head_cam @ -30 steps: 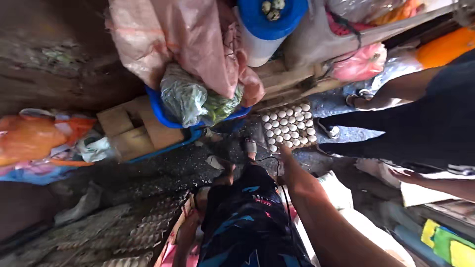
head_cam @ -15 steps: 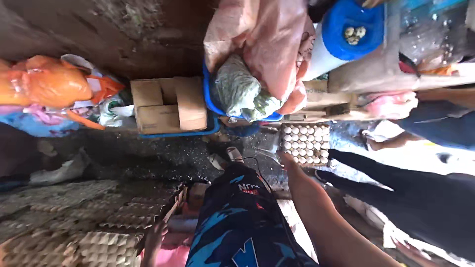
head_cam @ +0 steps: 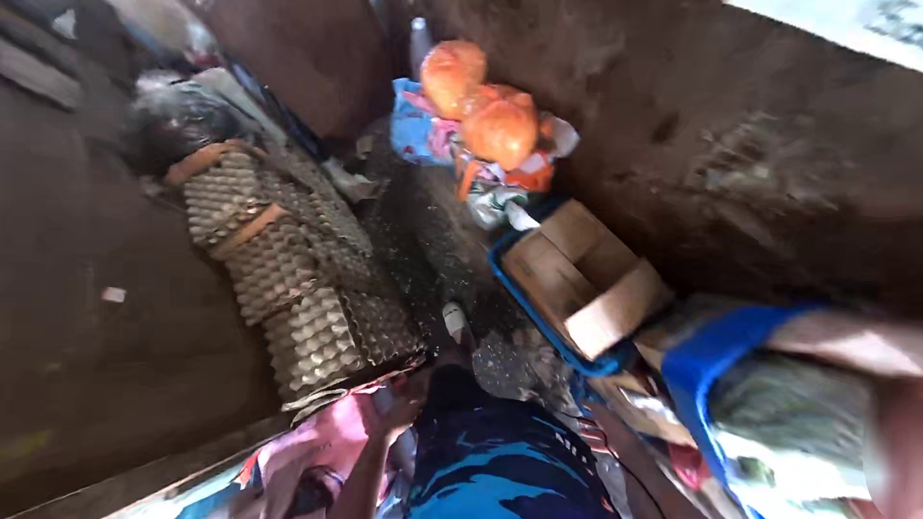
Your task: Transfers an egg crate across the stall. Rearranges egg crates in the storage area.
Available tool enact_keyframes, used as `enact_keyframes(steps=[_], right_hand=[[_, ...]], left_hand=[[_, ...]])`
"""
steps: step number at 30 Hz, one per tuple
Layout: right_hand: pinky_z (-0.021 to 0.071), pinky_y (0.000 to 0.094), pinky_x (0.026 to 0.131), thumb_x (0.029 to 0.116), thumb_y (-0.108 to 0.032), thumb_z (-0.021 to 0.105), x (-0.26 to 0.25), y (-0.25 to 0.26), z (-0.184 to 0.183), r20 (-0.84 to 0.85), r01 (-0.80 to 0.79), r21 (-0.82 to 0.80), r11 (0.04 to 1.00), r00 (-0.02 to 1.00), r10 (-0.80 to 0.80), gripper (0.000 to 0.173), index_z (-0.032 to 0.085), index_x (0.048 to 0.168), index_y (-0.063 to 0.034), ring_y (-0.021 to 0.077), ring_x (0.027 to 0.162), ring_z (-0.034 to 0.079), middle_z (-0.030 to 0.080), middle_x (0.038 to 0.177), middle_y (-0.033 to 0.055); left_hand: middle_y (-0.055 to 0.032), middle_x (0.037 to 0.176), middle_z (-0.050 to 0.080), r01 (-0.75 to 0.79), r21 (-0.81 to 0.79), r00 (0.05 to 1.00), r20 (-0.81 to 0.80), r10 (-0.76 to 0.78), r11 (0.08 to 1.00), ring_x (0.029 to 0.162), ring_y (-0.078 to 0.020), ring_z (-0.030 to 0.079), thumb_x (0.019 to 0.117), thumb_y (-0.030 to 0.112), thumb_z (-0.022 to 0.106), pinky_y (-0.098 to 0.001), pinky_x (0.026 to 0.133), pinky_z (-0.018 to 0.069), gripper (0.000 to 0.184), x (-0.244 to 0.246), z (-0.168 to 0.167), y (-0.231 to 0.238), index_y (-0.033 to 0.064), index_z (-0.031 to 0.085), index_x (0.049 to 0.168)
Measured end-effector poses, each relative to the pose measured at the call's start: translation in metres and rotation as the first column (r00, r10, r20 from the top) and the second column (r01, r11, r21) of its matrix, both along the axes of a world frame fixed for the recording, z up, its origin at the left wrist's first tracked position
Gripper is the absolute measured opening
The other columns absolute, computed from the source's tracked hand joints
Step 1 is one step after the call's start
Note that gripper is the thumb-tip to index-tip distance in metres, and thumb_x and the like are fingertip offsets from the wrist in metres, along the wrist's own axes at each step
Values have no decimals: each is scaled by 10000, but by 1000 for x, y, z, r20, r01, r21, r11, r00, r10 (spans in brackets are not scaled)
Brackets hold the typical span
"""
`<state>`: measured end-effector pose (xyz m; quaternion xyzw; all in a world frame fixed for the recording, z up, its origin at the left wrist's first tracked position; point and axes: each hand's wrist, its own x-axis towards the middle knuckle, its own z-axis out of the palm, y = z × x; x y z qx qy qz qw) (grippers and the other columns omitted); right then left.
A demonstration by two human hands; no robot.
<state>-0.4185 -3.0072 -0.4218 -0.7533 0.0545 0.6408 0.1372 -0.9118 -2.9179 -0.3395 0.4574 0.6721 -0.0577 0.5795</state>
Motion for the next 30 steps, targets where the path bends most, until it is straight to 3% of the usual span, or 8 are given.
enact_keyframes(steps=[4, 6, 8, 10, 14, 23, 27, 30], right_hand=[[555, 497, 791, 1030, -480, 552, -53, 143, -21, -111, -460, -38, 887, 884, 454, 509, 588, 1339, -77, 301, 927, 673, 683, 1146, 184], [565, 455, 819, 1027, -390, 588, -93, 211, -39, 21, -774, 66, 630, 632, 775, 435, 620, 1302, -55, 256, 930, 678, 692, 1110, 158], [516, 584, 1010, 988, -396, 641, -131, 282, -45, 218, -962, 88, 259, 273, 937, 527, 617, 1362, -25, 371, 1175, 648, 658, 1292, 231], [474, 637, 1051, 988, -369, 597, -175, 366, 1, 266, -994, -21, 110, 100, 959, 501, 639, 1303, 18, 415, 1259, 607, 638, 1332, 255], [504, 658, 991, 987, -404, 587, -226, 509, 60, 387, -978, -19, 209, 186, 903, 446, 699, 1205, -31, 396, 1182, 652, 688, 1240, 223], [511, 632, 984, 942, -411, 697, -276, 792, 48, 404, -944, 112, 310, 328, 854, 446, 721, 1179, -33, 399, 1117, 669, 706, 1163, 232], [523, 646, 955, 896, -411, 736, -312, 923, 41, 444, -948, 161, 274, 317, 838, 449, 726, 1169, -55, 396, 1090, 676, 709, 1147, 220], [490, 669, 994, 917, -403, 694, -361, 1034, 69, 453, -978, 186, 95, 171, 875, 479, 683, 1235, -46, 410, 1159, 647, 685, 1215, 231]], left_hand=[[-89, 1070, 687, -300, -23, 944, 141, 300, 954, 896, -168, 640, 1045, 411, 558, -379, 801, 542, 419, -12, -14, 93, 99, 645, 1311], [-118, 1189, 702, -271, -3, 953, 142, 269, 963, 1056, -213, 676, 1029, 451, 576, -446, 949, 552, 460, -32, -10, 148, 92, 660, 1306], [-104, 1227, 705, -236, 44, 966, 119, 229, 971, 1110, -221, 677, 1013, 510, 571, -479, 991, 540, 486, -52, 0, 204, 131, 681, 1296], [-107, 1197, 708, -280, 98, 952, 153, 263, 955, 1064, -218, 678, 1013, 492, 586, -466, 951, 548, 471, -76, 10, 263, 119, 678, 1286], [-124, 1277, 690, -219, 195, 973, 118, 198, 956, 1172, -235, 664, 1043, 457, 539, -490, 1051, 513, 477, -108, 27, 381, 104, 650, 1345], [-44, 1174, 742, -353, 425, 899, 401, 176, 834, 1107, -156, 696, 1084, 345, 485, -401, 1020, 558, 371, -164, 47, 656, 86, 703, 1237], [-80, 1011, 752, -453, 444, 886, 322, 334, 773, 937, -188, 732, 1068, 312, 525, -416, 900, 610, 339, -204, 59, 751, 34, 701, 1150], [-117, 1016, 739, -517, 443, 856, 248, 454, 732, 919, -227, 727, 1074, 363, 502, -442, 857, 617, 406, -240, 77, 818, 24, 676, 1214]])
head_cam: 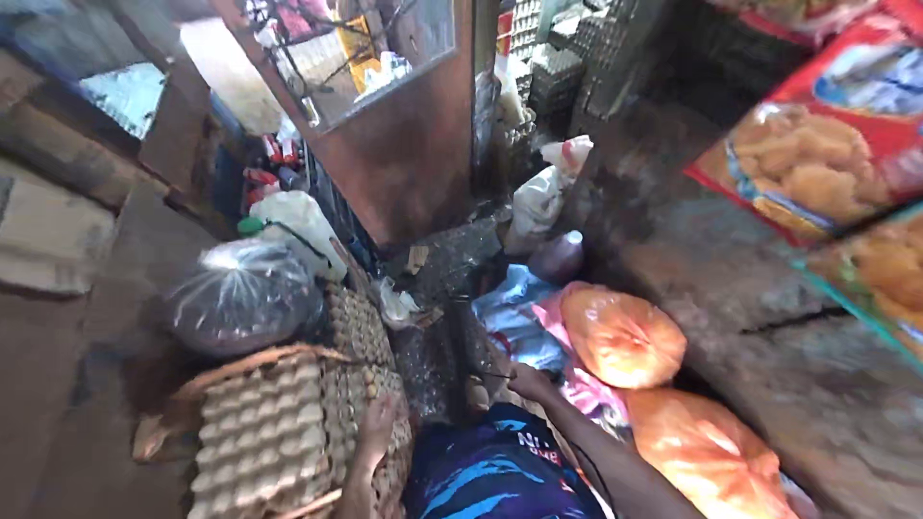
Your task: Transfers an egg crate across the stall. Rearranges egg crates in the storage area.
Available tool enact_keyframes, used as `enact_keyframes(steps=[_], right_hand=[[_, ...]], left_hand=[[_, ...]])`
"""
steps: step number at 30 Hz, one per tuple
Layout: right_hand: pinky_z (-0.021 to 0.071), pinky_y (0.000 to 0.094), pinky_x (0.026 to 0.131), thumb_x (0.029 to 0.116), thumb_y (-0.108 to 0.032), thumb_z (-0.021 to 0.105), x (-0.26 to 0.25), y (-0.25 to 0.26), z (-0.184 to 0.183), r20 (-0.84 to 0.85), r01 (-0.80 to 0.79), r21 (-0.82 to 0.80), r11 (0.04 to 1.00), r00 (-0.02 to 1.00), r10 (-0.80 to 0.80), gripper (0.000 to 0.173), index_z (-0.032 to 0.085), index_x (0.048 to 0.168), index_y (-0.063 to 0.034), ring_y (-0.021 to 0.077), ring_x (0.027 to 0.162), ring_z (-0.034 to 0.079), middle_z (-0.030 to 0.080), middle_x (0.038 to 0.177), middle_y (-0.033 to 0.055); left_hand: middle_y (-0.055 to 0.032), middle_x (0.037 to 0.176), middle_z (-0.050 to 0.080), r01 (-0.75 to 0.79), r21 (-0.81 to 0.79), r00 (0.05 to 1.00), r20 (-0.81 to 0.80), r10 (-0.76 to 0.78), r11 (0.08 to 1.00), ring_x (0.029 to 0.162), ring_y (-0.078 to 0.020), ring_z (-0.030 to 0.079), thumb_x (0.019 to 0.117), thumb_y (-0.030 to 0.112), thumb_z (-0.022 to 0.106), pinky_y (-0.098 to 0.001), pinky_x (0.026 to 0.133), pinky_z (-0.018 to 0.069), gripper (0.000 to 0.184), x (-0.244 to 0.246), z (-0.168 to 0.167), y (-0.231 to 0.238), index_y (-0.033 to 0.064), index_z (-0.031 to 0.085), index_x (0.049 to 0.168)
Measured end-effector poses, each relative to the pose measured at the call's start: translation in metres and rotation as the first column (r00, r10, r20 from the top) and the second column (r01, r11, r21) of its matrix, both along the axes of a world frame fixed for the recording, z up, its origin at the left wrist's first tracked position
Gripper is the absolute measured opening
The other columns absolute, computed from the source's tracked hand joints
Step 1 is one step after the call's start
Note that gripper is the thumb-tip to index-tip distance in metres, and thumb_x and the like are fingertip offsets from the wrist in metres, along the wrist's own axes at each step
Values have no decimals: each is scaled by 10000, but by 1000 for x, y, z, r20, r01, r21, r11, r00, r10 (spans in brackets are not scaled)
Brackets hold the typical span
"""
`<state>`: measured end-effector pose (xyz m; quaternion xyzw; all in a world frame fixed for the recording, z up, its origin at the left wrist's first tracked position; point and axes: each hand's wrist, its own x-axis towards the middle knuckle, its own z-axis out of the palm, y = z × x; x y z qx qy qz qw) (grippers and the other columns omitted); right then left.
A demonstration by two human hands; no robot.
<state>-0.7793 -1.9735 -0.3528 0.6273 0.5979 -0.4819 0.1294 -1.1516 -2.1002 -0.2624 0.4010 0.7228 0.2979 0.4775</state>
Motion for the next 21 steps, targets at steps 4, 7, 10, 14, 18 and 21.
enact_keyframes(steps=[4, 7, 10, 14, 18, 21], right_hand=[[500, 714, 944, 921, -470, 681, -63, 121, -2, 54, -285, -39, 958, 956, 287, 523, 681, 1212, -35, 436, 1133, 660, 692, 1199, 234], [513, 712, 913, 935, -442, 648, -109, 208, 13, 34, -305, -46, 951, 951, 307, 456, 710, 1136, -37, 429, 1090, 677, 709, 1144, 227], [525, 689, 908, 950, -511, 605, -135, 291, 6, 2, -218, -37, 975, 976, 218, 503, 724, 1109, -49, 408, 1064, 691, 719, 1113, 216], [552, 628, 910, 975, -375, 582, -129, 373, -5, -75, 74, -50, 996, 994, -78, 384, 715, 1174, -75, 355, 1041, 706, 723, 1122, 187], [552, 586, 933, 1009, -390, 553, -106, 442, 33, -185, 242, -38, 969, 952, -245, 382, 728, 1161, -88, 319, 1033, 708, 728, 1105, 168], [559, 544, 821, 972, -493, 632, -89, 499, 45, -358, 299, -57, 952, 884, -299, 423, 739, 1096, -103, 260, 880, 688, 721, 984, 122]], left_hand=[[-181, 1082, 716, -228, -72, 973, 28, 230, 971, 921, -278, 711, 1051, 334, 556, -481, 837, 604, 428, -33, 9, 50, 3, 625, 1313], [-117, 786, 650, -284, -116, 959, -18, 284, 952, 645, -211, 614, 1063, 407, 516, -416, 611, 557, 441, -45, -1, 102, 3, 673, 1146], [-148, 763, 640, -205, -139, 976, -98, 193, 969, 652, -249, 606, 1043, 464, 532, -477, 640, 547, 508, -57, -35, 187, -13, 705, 1079], [-102, 764, 670, 149, -87, 958, -233, -165, 985, 727, -252, 644, 1036, 517, 484, -538, 725, 541, 530, -62, -28, 337, 68, 751, 946], [-24, 683, 617, 323, 111, 934, -199, -297, 940, 633, -170, 606, 1036, 562, 441, -443, 637, 542, 544, -63, 10, 483, 124, 712, 860], [8, 746, 611, 449, 238, 891, -196, -410, 861, 680, -124, 596, 1073, 506, 384, -375, 665, 537, 491, -52, 18, 590, 143, 674, 914]])
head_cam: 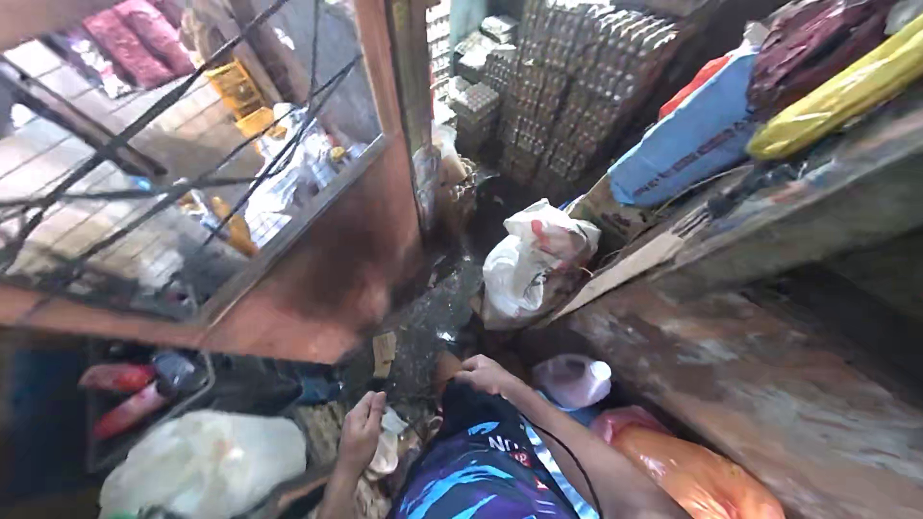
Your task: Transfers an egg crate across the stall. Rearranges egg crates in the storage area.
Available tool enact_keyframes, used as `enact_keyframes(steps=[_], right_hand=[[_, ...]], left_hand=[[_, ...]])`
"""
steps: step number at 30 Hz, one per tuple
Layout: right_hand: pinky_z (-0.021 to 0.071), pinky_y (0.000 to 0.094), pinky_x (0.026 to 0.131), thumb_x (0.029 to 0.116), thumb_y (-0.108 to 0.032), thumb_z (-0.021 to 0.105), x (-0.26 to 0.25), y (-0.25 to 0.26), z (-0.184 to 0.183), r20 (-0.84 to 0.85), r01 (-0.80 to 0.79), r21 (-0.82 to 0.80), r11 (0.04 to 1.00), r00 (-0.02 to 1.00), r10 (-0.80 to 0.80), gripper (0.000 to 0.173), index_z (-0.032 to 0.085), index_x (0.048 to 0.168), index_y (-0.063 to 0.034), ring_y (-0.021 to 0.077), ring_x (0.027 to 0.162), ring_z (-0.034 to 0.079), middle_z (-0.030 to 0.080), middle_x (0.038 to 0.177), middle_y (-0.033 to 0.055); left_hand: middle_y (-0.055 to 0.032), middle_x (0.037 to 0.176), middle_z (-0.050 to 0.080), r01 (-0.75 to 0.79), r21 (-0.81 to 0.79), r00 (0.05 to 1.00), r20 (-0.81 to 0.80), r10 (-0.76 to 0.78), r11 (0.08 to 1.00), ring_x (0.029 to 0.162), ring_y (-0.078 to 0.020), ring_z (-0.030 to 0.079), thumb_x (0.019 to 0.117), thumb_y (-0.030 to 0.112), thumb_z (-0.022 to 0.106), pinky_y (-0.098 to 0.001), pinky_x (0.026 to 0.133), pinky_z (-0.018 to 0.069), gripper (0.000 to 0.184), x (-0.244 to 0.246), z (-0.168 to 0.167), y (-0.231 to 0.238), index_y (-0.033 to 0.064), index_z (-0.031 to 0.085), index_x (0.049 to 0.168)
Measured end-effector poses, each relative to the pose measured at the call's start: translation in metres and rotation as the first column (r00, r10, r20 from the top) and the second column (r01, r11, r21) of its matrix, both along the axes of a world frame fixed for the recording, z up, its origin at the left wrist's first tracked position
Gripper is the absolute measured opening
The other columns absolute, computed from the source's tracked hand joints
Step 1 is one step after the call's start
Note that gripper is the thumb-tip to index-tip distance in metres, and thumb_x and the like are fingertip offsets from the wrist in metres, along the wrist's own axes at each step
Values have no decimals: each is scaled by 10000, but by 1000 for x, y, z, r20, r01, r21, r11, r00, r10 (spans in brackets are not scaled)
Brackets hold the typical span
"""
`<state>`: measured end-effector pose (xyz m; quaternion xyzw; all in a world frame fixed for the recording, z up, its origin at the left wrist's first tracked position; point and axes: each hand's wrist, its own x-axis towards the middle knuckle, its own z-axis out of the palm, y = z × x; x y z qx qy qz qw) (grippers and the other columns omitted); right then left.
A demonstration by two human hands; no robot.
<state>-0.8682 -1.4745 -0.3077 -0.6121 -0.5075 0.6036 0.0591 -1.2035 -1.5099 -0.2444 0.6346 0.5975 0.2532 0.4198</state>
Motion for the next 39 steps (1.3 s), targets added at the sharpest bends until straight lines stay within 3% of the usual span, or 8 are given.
enact_keyframes(steps=[4, 6, 11, 16, 19, 23, 29, 39], right_hand=[[574, 463, 799, 995, -439, 633, 9, 98, 8, -261, -20, 111, 994, 964, 48, 369, 752, 1056, -95, 169, 829, 679, 727, 922, 66], [570, 480, 822, 1012, -438, 600, 17, 154, 8, -285, -74, 201, 977, 950, 130, 376, 754, 1058, -98, 178, 857, 687, 734, 935, 66], [545, 558, 924, 1020, -418, 582, 87, 290, 41, -149, -128, 274, 953, 973, 174, 380, 762, 1079, -89, 246, 968, 703, 744, 1010, 105], [475, 390, 531, 1021, -438, 587, 167, 377, 52, -212, 7, 215, 976, 976, 40, 365, 754, 1034, -113, 138, 540, 525, 629, 704, 31], [442, 345, 498, 1023, -449, 588, 207, 428, 71, -217, 44, 136, 990, 976, -14, 365, 741, 1060, -119, 114, 503, 481, 583, 663, 10], [488, 365, 549, 1040, -437, 564, 263, 484, 82, -133, 118, 96, 988, 986, -105, 374, 736, 1106, -112, 139, 550, 538, 624, 710, 41], [481, 375, 512, 1020, -479, 559, 342, 550, 49, 5, 316, 17, 949, 949, -316, 408, 757, 992, -123, 152, 505, 546, 622, 636, 39], [567, 613, 822, 994, -465, 597, 403, 711, 52, 233, 207, -13, 978, 952, -199, 412, 733, 1134, -103, 340, 889, 716, 730, 983, 171]], left_hand=[[-41, 1317, 655, 380, -6, 924, -36, -380, 925, 1227, -152, 616, 1083, 364, 435, -426, 1088, 503, 415, 59, -18, 142, 141, 589, 1398], [-77, 1415, 603, 499, -103, 863, -34, -505, 860, 1300, -188, 581, 1084, 371, 452, -449, 1134, 467, 479, 104, -26, 197, 137, 492, 1500], [-131, 1133, 723, 593, -217, 748, -208, -630, 775, 1059, -289, 702, 1088, 301, 372, -565, 950, 547, 391, 189, -20, 322, 125, 619, 1335], [-83, 1083, 729, 642, -199, 691, -266, -672, 740, 999, -256, 713, 1099, 340, 365, -546, 903, 570, 375, 218, -13, 435, 160, 631, 1292], [-122, 1036, 718, 639, -186, 719, -202, -665, 746, 968, -270, 707, 1100, 289, 381, -536, 900, 566, 356, 235, -15, 492, 91, 640, 1241], [-167, 1216, 680, 621, -194, 741, -168, -650, 759, 1127, -275, 667, 1071, 273, 455, -486, 1018, 527, 375, 261, -36, 561, 41, 603, 1327], [-172, 1654, 296, 591, -225, 744, -221, -631, 775, 1475, -273, 409, 936, 552, 641, -481, 1176, 413, 937, 330, -45, 696, 57, 233, 1619], [-109, 1584, 428, 746, -279, 649, 96, -755, 605, 1400, -196, 490, 1012, 455, 581, -396, 1161, 436, 579, 452, -18, 840, 108, 534, 1474]])
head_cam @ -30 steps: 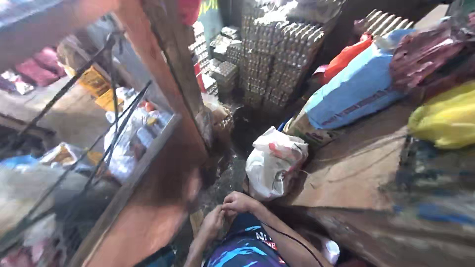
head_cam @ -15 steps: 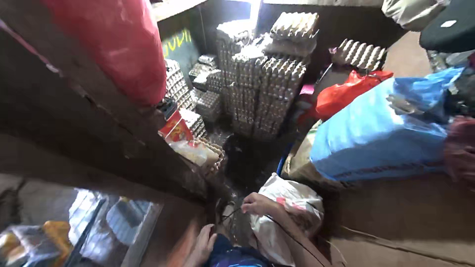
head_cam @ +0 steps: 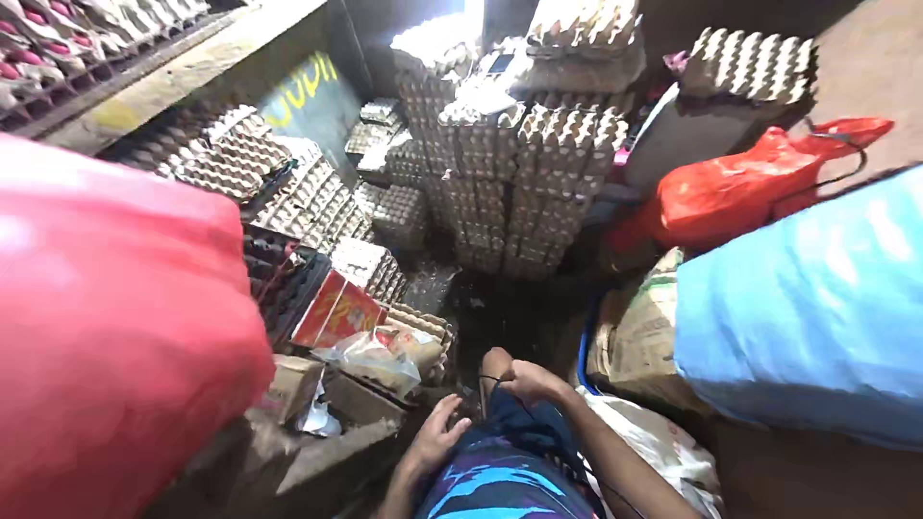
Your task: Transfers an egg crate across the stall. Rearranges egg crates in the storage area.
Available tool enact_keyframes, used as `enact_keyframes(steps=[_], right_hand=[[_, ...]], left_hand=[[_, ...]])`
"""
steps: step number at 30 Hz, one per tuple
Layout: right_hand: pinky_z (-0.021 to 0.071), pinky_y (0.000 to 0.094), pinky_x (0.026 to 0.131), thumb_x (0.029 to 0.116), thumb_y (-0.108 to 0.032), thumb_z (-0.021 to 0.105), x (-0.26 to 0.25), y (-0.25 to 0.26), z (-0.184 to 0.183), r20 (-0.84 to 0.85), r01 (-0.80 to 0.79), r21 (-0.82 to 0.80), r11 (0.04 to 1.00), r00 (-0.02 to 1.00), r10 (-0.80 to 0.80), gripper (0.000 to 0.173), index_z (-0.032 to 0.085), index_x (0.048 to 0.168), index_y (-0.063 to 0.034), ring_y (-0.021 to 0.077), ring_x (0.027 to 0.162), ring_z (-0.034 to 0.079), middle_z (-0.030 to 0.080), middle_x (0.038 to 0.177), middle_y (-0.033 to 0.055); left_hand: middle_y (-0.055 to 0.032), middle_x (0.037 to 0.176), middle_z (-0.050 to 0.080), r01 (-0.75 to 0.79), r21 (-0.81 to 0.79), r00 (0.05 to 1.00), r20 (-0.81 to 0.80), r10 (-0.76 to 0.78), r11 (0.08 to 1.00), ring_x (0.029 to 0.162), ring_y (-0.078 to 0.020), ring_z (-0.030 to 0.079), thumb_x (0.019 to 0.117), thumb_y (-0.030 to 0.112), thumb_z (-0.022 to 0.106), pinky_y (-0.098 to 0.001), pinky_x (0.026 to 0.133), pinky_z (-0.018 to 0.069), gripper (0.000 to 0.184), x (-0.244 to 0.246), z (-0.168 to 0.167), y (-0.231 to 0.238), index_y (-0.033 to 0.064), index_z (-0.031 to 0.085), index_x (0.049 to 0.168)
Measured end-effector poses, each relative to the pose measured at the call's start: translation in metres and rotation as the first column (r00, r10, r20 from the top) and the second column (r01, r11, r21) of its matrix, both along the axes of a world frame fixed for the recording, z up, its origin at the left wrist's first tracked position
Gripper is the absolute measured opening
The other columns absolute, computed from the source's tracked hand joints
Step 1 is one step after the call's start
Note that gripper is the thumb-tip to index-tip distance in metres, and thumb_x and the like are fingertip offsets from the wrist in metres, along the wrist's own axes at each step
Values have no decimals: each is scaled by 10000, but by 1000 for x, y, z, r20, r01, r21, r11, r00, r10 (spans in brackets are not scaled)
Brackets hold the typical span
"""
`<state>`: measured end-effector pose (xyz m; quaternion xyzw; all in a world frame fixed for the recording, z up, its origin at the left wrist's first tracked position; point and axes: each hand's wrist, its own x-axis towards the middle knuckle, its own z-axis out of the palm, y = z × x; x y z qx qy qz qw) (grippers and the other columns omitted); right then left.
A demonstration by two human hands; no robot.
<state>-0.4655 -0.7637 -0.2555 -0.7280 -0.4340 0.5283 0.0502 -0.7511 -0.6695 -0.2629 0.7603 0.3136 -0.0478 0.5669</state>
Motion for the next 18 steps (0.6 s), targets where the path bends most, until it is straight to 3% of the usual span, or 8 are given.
enact_keyframes(steps=[3, 10, 12, 15, 18], right_hand=[[538, 662, 917, 960, -498, 614, 33, 42, -24, 76, -77, -12, 997, 994, 78, 417, 739, 1164, -156, 349, 1055, 701, 734, 1103, 153], [520, 652, 966, 932, -574, 622, 174, 140, -33, 152, -81, -159, 984, 983, 106, 564, 685, 1287, -140, 352, 1138, 677, 715, 1194, 158], [531, 653, 951, 914, -604, 600, 222, 167, -25, 206, -85, -157, 984, 972, 117, 577, 693, 1272, -161, 343, 1124, 687, 726, 1179, 139], [520, 625, 993, 927, -627, 568, 289, 199, -15, 113, -95, -119, 988, 988, 109, 565, 698, 1308, -230, 291, 1162, 677, 727, 1209, 92], [509, 633, 1010, 945, -620, 571, 347, 235, -17, 89, -95, -117, 989, 990, 106, 549, 704, 1303, -226, 303, 1175, 671, 723, 1221, 106]], left_hand=[[-86, 1511, 518, -21, -20, 1000, -20, 20, 1000, 1365, -175, 522, 1015, 465, 572, -402, 1155, 440, 543, 28, -18, 38, 123, 571, 1437], [-126, 1401, 615, -219, -62, 975, -54, 216, 974, 1306, -204, 582, 1026, 443, 562, -436, 1135, 455, 523, 164, -50, 152, 88, 602, 1408], [-112, 1403, 619, -245, -62, 967, -89, 239, 968, 1303, -199, 586, 1022, 462, 559, -446, 1134, 458, 527, 217, -42, 188, 103, 607, 1405], [-78, 1439, 592, -202, -67, 976, -103, 194, 977, 1330, -179, 561, 1021, 495, 544, -437, 1151, 443, 532, 284, -16, 229, 137, 608, 1410], [-83, 1451, 580, -224, -52, 973, -66, 220, 973, 1340, -176, 550, 1027, 486, 540, -421, 1157, 436, 531, 323, 2, 266, 127, 605, 1414]])
